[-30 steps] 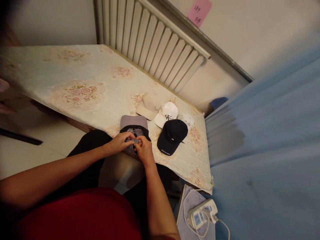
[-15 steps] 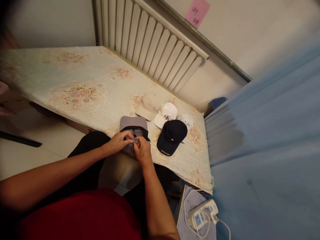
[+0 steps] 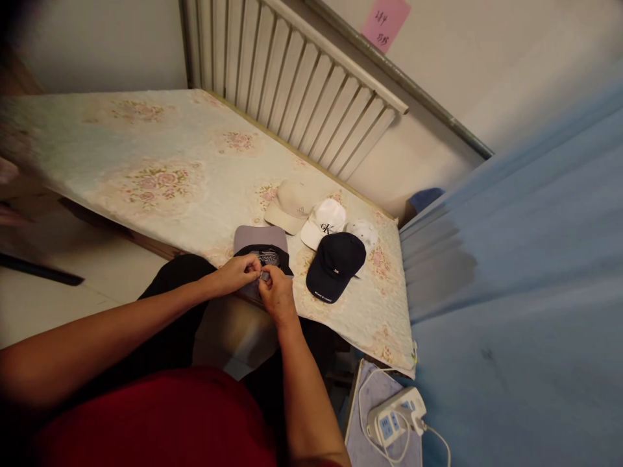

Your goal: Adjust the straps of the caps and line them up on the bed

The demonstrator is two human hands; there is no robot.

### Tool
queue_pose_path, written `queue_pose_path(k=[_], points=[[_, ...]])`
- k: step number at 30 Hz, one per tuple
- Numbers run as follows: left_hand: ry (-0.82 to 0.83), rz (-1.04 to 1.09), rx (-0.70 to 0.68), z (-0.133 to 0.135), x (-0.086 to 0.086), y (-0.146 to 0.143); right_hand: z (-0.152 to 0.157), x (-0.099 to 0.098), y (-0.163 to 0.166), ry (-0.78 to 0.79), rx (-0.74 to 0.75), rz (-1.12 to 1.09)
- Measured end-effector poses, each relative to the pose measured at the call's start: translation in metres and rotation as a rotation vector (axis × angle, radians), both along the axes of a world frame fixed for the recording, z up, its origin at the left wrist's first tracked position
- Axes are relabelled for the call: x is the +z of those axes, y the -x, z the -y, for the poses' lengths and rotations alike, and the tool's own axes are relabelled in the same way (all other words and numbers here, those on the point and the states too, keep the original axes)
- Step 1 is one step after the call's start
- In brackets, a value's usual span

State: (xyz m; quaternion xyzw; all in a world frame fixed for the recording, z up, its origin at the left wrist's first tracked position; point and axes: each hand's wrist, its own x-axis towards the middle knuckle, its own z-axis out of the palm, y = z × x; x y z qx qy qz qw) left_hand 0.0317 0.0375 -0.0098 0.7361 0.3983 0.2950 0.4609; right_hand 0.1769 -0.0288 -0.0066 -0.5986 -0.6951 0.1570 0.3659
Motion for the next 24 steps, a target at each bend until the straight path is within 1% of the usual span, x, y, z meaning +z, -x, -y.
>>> queue_pose_path(k=[6,10,17,22,24], points=[[-0.062,-0.015,-0.047,0.000,0.006,0.004,-0.001,-0.001,-0.001,0.023,0.004,0.006],[-0.050,-0.022,-0.085,-0.002,0.008,0.011,-0.001,-0.001,0.000,0.008,0.020,0.006],[0.050,-0.040,-0.165,-0.009,0.009,0.024,-0.002,0.001,0.001,0.003,0.051,0.022],[0.229,0.067,-0.187,-0.011,0.009,0.033,-0.001,0.003,-0.001,0.015,0.064,0.012],[0.270,0.082,-0.209,-0.012,0.008,0.037,-0.001,0.003,-0.001,0.008,0.071,0.018]])
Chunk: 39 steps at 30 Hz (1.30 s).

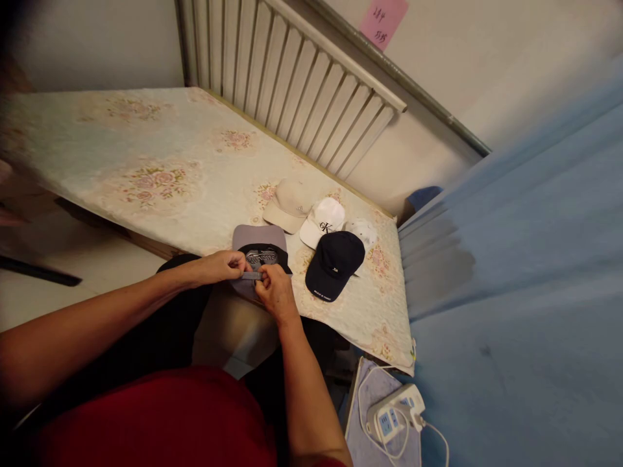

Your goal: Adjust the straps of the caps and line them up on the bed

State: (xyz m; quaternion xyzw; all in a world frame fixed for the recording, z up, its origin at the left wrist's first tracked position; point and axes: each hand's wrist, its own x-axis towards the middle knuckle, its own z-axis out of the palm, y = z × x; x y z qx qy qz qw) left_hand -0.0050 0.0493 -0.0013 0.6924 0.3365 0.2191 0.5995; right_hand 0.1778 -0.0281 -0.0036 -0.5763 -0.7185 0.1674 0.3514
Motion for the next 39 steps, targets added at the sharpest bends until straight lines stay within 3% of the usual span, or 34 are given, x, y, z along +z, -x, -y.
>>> queue_pose_path(k=[8,13,18,27,39], points=[[0.040,-0.035,-0.052,-0.005,-0.009,0.006,0.000,0.002,0.003,0.044,0.002,0.036],[0.036,-0.046,-0.051,-0.004,-0.005,0.004,0.001,0.012,0.006,0.076,0.016,0.092],[-0.078,-0.092,-0.160,-0.003,0.000,-0.004,0.000,0.019,0.007,0.015,0.019,0.159],[0.004,-0.044,-0.165,-0.003,-0.007,-0.002,-0.005,0.015,-0.008,0.154,0.076,0.082],[-0.060,-0.013,-0.145,0.000,-0.001,-0.011,-0.008,0.021,-0.009,0.150,0.056,0.136]])
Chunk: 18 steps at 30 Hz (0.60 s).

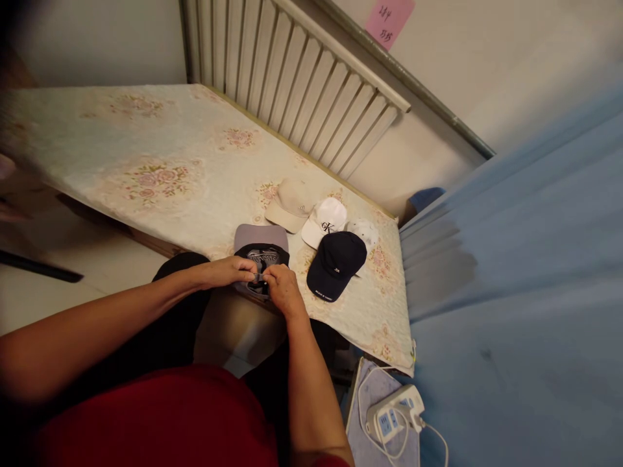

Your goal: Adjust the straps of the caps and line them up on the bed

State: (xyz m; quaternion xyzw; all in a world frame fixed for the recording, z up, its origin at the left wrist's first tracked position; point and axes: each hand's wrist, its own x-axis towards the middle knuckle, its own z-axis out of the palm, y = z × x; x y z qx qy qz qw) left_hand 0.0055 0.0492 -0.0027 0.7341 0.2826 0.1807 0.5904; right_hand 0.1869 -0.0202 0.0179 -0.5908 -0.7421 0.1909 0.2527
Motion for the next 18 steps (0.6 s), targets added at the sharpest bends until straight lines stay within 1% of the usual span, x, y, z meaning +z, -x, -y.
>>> queue_pose_path(k=[5,9,12,15,18], points=[[-0.067,-0.016,0.047,0.000,-0.008,0.000,0.000,0.001,0.002,-0.001,-0.020,0.003],[-0.090,-0.043,0.023,0.001,-0.013,0.003,0.001,-0.001,0.003,0.006,-0.007,-0.001],[-0.122,-0.057,-0.011,0.003,-0.011,0.006,0.003,-0.001,0.003,-0.006,-0.027,-0.009],[-0.232,-0.107,-0.050,0.004,-0.010,0.012,0.006,-0.001,0.001,-0.025,-0.056,-0.012],[-0.421,-0.174,-0.046,0.002,-0.014,0.019,0.011,-0.004,-0.003,-0.041,-0.074,-0.008]])
